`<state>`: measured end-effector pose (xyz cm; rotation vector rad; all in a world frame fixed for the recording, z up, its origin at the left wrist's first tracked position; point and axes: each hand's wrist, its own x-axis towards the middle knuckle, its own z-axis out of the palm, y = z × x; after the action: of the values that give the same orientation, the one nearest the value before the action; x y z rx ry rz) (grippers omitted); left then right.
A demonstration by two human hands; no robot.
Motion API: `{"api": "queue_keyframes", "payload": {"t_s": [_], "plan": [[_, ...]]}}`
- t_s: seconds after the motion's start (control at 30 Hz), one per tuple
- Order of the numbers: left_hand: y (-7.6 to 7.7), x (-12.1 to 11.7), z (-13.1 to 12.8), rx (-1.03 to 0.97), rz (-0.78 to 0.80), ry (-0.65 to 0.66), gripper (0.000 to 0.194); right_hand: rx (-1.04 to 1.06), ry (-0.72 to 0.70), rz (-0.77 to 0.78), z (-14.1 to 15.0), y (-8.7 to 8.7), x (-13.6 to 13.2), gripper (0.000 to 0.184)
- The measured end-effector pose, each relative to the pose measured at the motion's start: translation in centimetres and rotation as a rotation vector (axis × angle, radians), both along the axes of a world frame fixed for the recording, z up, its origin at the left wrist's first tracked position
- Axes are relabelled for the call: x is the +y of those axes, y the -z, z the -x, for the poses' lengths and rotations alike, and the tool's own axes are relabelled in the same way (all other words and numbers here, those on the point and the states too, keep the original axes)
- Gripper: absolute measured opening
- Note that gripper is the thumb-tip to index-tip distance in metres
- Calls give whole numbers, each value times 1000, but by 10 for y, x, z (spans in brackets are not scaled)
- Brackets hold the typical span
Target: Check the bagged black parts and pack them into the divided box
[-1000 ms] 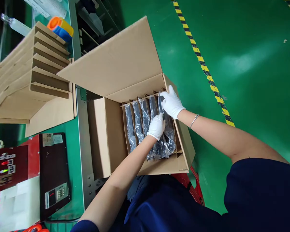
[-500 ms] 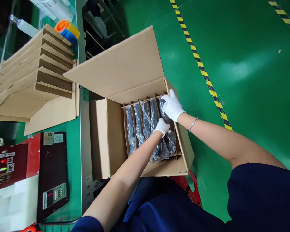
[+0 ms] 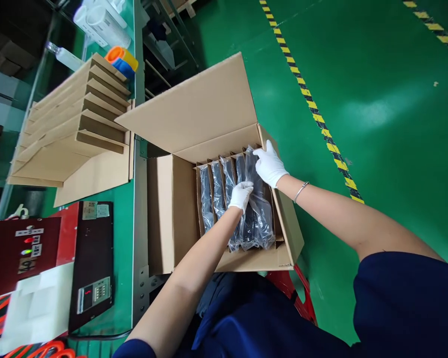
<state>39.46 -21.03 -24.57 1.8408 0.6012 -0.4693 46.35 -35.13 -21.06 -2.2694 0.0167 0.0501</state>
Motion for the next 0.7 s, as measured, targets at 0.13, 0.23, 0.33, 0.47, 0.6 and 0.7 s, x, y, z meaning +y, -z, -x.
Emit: {"api": "queue_keyframes", "payload": {"t_s": [0.13, 0.23, 0.33, 0.47, 0.6, 0.7], "plan": [[-8, 6, 3, -5, -31, 63, 19, 33, 10, 15, 0, -5, 1, 43], [-10, -10, 5, 4, -86, 142, 33, 46, 1, 19, 1, -8, 2, 44], [-8, -30, 6, 63, -150, 188, 64, 46, -2, 8, 2, -9, 2, 44], [0, -42, 4, 145, -207, 186, 85, 60, -4, 24, 2, -9, 2, 45], [9, -45, -1, 179, -232, 129, 66, 63, 5, 22, 2, -8, 2, 45], [9, -44, -1, 150, -204, 71, 56, 44, 5, 24, 2, -8, 2, 45]]}}
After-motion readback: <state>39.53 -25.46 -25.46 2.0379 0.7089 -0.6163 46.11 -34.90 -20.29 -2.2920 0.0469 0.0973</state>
